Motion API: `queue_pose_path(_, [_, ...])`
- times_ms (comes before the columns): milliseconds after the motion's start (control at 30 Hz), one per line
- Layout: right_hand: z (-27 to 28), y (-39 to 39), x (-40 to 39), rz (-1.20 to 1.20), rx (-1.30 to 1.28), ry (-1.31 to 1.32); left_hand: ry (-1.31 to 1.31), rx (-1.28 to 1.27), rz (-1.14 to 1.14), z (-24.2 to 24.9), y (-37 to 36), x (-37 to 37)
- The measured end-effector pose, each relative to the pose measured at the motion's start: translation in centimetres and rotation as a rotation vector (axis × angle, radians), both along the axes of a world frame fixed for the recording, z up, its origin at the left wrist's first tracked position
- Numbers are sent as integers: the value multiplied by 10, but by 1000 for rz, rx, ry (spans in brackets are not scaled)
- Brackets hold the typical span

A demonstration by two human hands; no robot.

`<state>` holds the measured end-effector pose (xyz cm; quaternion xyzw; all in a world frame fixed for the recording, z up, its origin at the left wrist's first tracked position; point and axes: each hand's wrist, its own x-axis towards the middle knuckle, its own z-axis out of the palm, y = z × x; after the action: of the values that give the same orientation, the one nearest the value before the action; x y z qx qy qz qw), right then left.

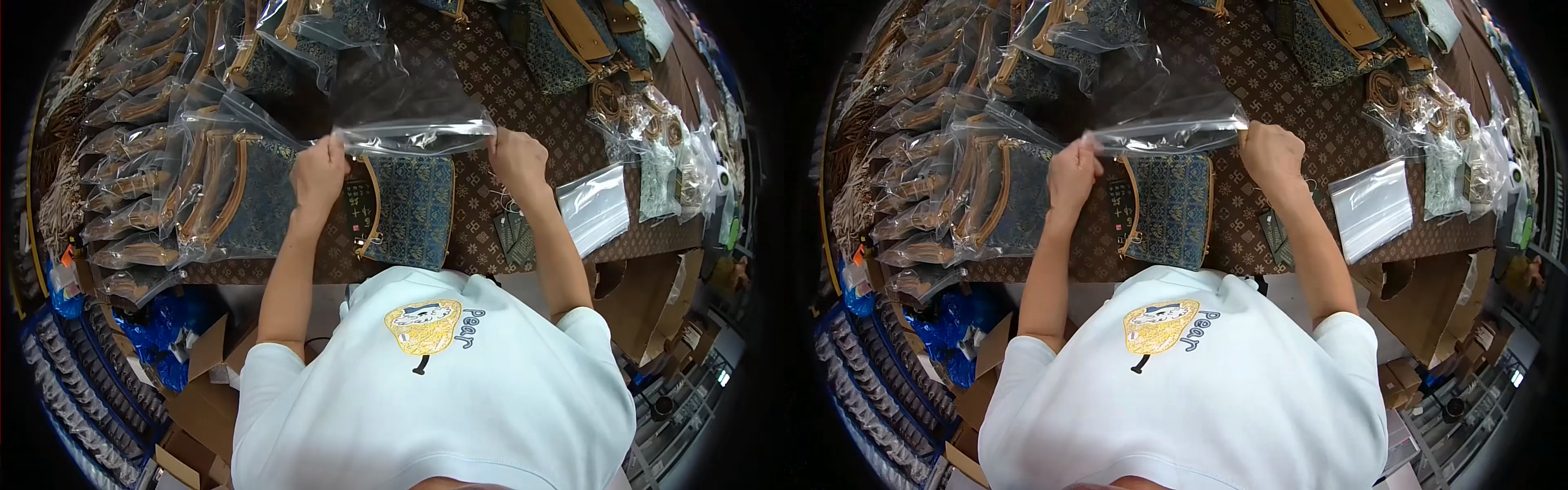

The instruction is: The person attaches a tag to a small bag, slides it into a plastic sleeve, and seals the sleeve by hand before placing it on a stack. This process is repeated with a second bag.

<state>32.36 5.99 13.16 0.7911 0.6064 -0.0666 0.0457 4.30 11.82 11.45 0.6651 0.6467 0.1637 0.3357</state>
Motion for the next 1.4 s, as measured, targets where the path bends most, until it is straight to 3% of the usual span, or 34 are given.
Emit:
queue_pose_path(33, [-10, 4, 4, -98, 30, 182, -459, 63, 99, 1, 2, 11])
queue_pose_path(67, [-25, 3, 3, -99, 30, 183, -555, 267, 76, -14, 7, 20])
queue_pose_path(100, [-44, -1, 0, -297, 202, 701, -649, 474, 51, -37, 12, 25])
queue_pose_path(133, [-65, -5, -3, -492, 377, 1219, -400, 388, 42, -54, 16, 22])
queue_pose_path(167, [-87, -9, -7, -578, 406, 1335, -367, 378, 19, -84, 22, 20])
queue_pose_path(200, [-102, -13, -12, -616, 409, 1359, -333, 365, -6, -105, 25, 19])
queue_pose_path(233, [-112, -16, -18, -653, 415, 1382, -112, 238, -15, -104, 22, 19])
queue_pose_path(333, [-160, -31, -25, -643, 473, 1268, -79, 132, 30, -111, 9, 20])
queue_pose_path(367, [-171, -34, -26, -590, 518, 1187, -319, -87, 191, -104, 8, 22])
queue_pose_path(400, [-123, -28, -37, -720, 516, 1361, -321, -84, 183, -97, 11, 23])
queue_pose_path(467, [-132, -32, -34, -731, 485, 1324, -724, -474, 369, -85, 6, 21])
queue_pose_path(633, [-131, -49, -37, -717, 447, 1320, -750, -322, 342, -96, -22, 30])
queue_pose_path(700, [-101, -66, -45, -518, 414, 1105, -524, 217, 189, -97, -37, 27])
queue_pose_path(800, [-89, -87, -55, -455, 357, 902, -356, 189, 73, -62, -60, 29])
queue_pose_path(900, [-75, -119, -63, -422, 273, 814, -238, 193, -64, -76, -93, 17])
queue_pose_path(967, [-71, -145, -61, -470, -73, 812, -111, 201, -78, -80, -106, 4])
queue_pose_path(1000, [-85, -157, -58, -464, -80, 811, -82, 207, -104, -87, -112, -5])
queue_pose_path(1067, [-122, -181, -56, -380, 120, 922, -40, 198, -108, -87, -121, -8])
queue_pose_path(1167, [-66, -136, -66, -401, 45, 1147, -146, 175, -176, -69, -97, 5])
queue_pose_path(1233, [-64, -123, -63, -502, 18, 1197, -205, 266, -213, -63, -76, -3])
queue_pose_path(1333, [-67, -115, -62, -565, 41, 1352, 86, -17, -220, -66, -55, -27])
queue_pose_path(1400, [-76, -114, -59, -541, 49, 1344, 190, -14, -315, -69, -47, -25])
